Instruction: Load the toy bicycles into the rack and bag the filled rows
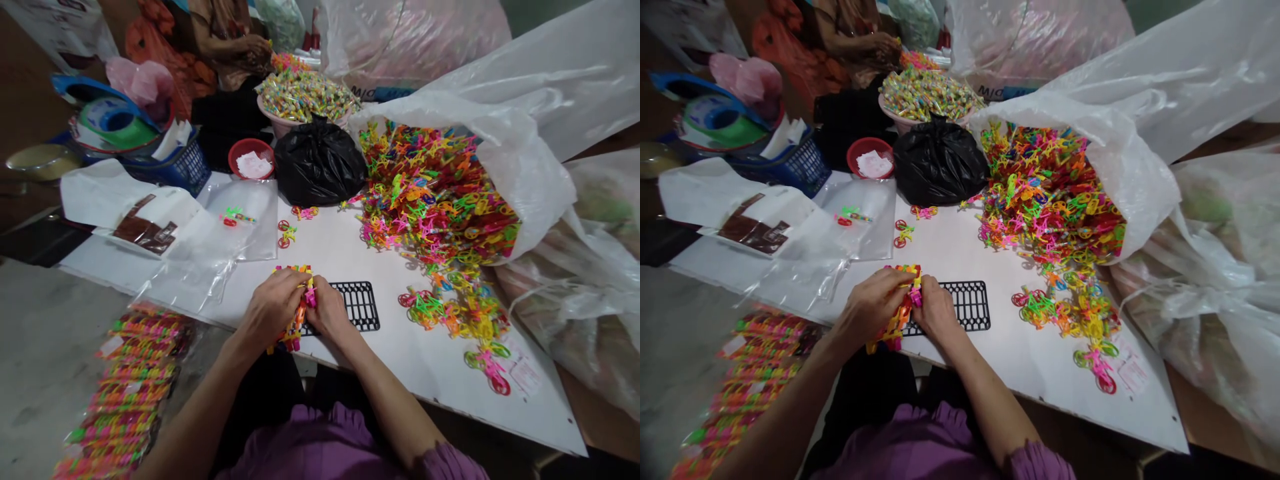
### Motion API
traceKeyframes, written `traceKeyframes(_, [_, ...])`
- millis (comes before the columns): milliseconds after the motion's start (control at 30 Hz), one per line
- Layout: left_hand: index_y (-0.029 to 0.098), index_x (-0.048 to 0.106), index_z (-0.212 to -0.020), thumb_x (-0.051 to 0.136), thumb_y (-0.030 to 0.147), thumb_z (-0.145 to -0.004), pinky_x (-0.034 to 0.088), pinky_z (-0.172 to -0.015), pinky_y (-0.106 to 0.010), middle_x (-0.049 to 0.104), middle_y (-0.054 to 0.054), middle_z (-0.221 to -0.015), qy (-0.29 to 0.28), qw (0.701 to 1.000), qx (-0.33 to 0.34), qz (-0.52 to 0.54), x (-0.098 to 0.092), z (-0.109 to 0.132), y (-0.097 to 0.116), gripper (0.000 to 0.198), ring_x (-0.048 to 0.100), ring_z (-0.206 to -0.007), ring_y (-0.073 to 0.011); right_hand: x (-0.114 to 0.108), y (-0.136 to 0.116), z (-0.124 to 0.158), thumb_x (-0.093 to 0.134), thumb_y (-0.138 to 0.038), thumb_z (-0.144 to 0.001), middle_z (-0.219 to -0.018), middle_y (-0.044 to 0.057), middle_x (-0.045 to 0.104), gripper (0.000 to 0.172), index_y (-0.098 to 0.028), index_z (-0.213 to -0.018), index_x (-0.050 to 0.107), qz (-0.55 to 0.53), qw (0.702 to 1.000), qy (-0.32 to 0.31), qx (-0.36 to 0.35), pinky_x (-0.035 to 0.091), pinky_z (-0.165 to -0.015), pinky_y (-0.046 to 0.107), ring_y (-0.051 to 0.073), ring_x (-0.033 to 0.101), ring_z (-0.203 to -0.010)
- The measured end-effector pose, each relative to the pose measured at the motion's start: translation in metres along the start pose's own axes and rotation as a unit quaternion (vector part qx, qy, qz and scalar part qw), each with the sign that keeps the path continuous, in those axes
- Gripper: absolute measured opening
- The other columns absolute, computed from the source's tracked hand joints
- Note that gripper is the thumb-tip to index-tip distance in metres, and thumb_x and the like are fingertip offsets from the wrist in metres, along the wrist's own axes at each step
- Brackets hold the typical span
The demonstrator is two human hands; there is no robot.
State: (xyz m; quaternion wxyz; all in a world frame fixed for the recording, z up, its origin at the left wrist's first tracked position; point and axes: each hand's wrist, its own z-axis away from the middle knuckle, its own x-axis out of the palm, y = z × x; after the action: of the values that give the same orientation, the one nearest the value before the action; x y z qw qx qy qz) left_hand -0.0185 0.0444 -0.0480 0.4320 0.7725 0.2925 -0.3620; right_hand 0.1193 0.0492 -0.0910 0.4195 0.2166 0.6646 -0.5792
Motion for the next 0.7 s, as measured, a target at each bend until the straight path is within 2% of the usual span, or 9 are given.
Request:
traceKeyframes(167, [0.019, 0.058, -0.109, 0.045, 0.018, -0.084, 0.046, -0.086, -0.031, 0.064, -0.005, -0.102, -0.053, 0.998, -0.005, 0.027, -0.008, 0.000, 0.000, 0.028, 0.058, -0.096, -0.0166, 0.002, -0.001, 0.002, 0.043, -0.015, -0.078, -0.087, 0.008, 0.060, 0.021, -0.017, -0.099, 0.045, 0.014, 1.000, -0.006, -0.009, 0.039, -0.064, 0.028, 0.019, 0.057, -0.074])
traceKeyframes(300, [0.020, 0.059, -0.107, 0.051, 0.026, -0.082, 0.046, -0.084, -0.032, 0.065, -0.005, -0.098, -0.081, 0.996, 0.006, 0.035, -0.012, -0.002, 0.003, 0.027, 0.058, -0.093, -0.0177, -0.002, 0.005, -0.002, 0.045, -0.011, -0.074, -0.086, 0.006, 0.059, 0.024, -0.018, -0.097, 0.045, -0.009, 0.999, -0.015, -0.030, 0.040, -0.066, 0.028, 0.019, 0.056, -0.076])
traceKeyframes(500, [0.020, 0.063, -0.097, 0.044, 0.026, -0.088, 0.046, -0.082, -0.030, 0.066, -0.005, -0.093, -0.038, 0.998, 0.000, 0.048, -0.003, 0.000, 0.007, 0.022, 0.059, -0.087, -0.0156, -0.012, 0.013, -0.011, 0.044, -0.012, -0.077, -0.080, 0.005, 0.060, 0.012, -0.018, -0.087, 0.047, -0.037, 0.995, -0.043, -0.085, 0.039, -0.064, 0.025, 0.017, 0.055, -0.072])
traceKeyframes(700, [0.018, 0.063, -0.094, 0.045, 0.024, -0.087, 0.046, -0.082, -0.030, 0.067, -0.005, -0.090, -0.016, 0.999, 0.001, 0.032, 0.000, 0.001, 0.006, 0.019, 0.059, -0.085, -0.0158, -0.013, 0.016, -0.011, 0.044, -0.012, -0.078, -0.080, 0.004, 0.057, 0.012, -0.018, -0.088, 0.046, -0.020, 0.994, -0.052, -0.095, 0.038, -0.065, 0.025, 0.016, 0.054, -0.072])
